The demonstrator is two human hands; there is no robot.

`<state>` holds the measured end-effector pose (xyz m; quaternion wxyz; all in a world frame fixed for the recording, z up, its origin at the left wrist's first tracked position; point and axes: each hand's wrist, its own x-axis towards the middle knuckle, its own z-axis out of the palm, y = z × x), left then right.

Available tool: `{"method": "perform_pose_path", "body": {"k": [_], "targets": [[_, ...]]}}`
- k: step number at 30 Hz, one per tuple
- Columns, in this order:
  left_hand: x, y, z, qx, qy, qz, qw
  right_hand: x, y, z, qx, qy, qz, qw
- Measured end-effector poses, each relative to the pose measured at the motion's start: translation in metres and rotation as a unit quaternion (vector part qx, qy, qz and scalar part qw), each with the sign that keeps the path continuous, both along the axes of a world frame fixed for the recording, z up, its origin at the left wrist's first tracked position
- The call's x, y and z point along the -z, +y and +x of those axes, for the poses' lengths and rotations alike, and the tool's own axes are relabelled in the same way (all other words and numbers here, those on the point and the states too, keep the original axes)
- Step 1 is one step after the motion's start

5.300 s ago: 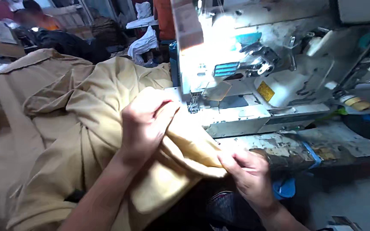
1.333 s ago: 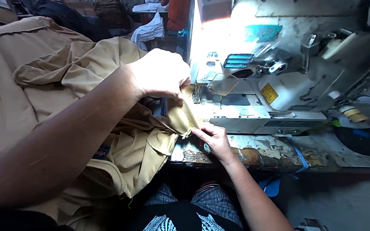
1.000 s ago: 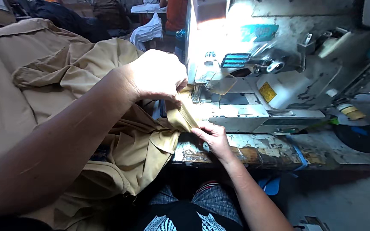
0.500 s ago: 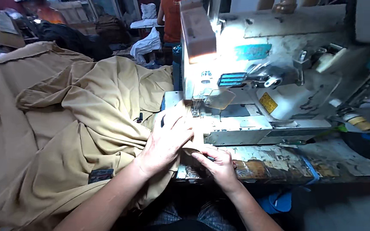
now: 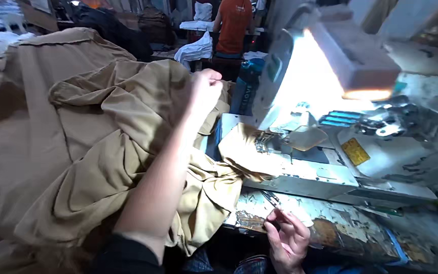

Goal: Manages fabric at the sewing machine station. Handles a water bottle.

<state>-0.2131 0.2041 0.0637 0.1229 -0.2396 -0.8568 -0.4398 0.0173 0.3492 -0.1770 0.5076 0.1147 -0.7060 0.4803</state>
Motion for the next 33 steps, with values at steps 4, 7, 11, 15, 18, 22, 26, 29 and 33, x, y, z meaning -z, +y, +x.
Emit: {"method": "perform_pose_path", "body": {"k": [4,7,11,15,18,22,26,29,33], "targets": [[0.034,0.048,-0.078,0.035,-0.138,0.013,0.990,0.002,-0.003,0.002,-0.009,-0.056,0.006,0.998],[0.068,0.077,-0.100,0.175,-0.129,0.077,0.973,0.003,0.002,0.006,0.005,-0.095,0.035,0.995],[0.090,0.101,-0.120,0.213,-0.111,0.109,0.965,-0.002,0.004,0.006,-0.006,-0.128,0.036,0.991],[0.091,0.106,-0.132,0.198,-0.113,0.066,0.971,-0.008,0.002,0.005,0.003,-0.148,0.047,0.988],[0.083,0.105,-0.122,0.134,-0.105,0.031,0.985,-0.010,0.001,0.006,0.013,-0.156,0.064,0.986],[0.077,0.089,-0.110,0.014,-0.092,0.176,0.980,-0.009,-0.001,0.004,0.028,-0.145,0.083,0.986],[0.044,0.053,-0.106,-0.018,-0.093,0.320,0.943,-0.006,0.000,0.005,0.031,-0.147,0.087,0.985],[0.007,0.018,-0.081,-0.003,-0.033,0.314,0.949,-0.006,0.003,0.002,0.021,-0.139,0.090,0.986],[-0.017,-0.033,0.004,0.073,0.032,0.308,0.948,-0.014,0.003,0.008,-0.013,-0.101,0.039,0.994]]}}
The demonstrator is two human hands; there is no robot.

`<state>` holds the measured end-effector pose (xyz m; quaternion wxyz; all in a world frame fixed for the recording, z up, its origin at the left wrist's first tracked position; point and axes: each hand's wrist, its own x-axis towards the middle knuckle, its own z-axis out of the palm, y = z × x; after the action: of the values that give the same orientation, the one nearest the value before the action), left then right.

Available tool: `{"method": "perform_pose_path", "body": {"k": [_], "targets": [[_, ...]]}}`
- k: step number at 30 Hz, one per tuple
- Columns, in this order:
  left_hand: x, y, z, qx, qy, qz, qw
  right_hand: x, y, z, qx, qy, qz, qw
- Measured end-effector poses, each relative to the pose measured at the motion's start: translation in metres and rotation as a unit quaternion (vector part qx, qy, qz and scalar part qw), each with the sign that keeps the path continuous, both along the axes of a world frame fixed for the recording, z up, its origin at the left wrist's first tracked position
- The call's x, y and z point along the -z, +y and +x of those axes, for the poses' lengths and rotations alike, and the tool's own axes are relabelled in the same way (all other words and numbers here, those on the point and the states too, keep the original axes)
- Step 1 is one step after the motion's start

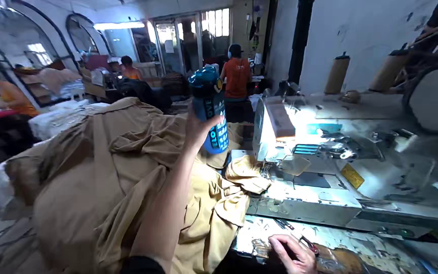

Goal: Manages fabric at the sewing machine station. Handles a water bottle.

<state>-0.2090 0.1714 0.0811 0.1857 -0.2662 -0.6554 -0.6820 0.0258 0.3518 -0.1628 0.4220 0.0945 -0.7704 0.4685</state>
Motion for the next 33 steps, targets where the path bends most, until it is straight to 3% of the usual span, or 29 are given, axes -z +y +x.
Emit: {"method": "perform_pose_path", "body": {"k": [3,6,8,10,15,20,22,25,27,30,33], "targets": [[0.010,-0.032,0.090,0.074,-0.013,0.014,0.997,-0.040,-0.007,0.014,-0.011,0.086,-0.030,0.996],[0.032,-0.040,0.178,0.149,-0.105,0.034,0.983,-0.108,-0.008,0.026,-0.068,0.152,-0.017,0.986],[0.062,-0.039,0.209,0.256,-0.118,0.020,0.959,-0.149,-0.010,0.029,-0.147,0.153,-0.039,0.976],[0.091,-0.031,0.226,0.315,-0.125,-0.006,0.941,-0.165,-0.014,0.037,-0.186,0.096,-0.053,0.976],[0.133,-0.015,0.233,0.343,-0.200,-0.003,0.918,-0.142,-0.016,0.048,-0.238,0.027,-0.142,0.960],[0.147,-0.014,0.227,0.345,-0.185,-0.023,0.920,-0.123,-0.019,0.045,-0.212,0.040,-0.156,0.964],[0.152,-0.016,0.226,0.355,-0.144,-0.029,0.923,-0.120,-0.017,0.047,-0.228,0.037,-0.148,0.962],[0.156,-0.022,0.222,0.344,0.007,-0.095,0.934,-0.115,-0.011,0.047,-0.253,0.024,-0.120,0.960],[0.157,-0.024,0.220,0.349,0.089,-0.124,0.924,-0.125,-0.012,0.047,-0.284,0.042,-0.156,0.945],[0.155,-0.028,0.225,0.387,0.124,-0.093,0.909,-0.158,-0.025,0.062,-0.325,0.043,-0.187,0.926],[0.178,-0.027,0.224,0.425,0.147,-0.026,0.893,-0.187,-0.050,0.080,-0.405,0.050,-0.199,0.891]]}}
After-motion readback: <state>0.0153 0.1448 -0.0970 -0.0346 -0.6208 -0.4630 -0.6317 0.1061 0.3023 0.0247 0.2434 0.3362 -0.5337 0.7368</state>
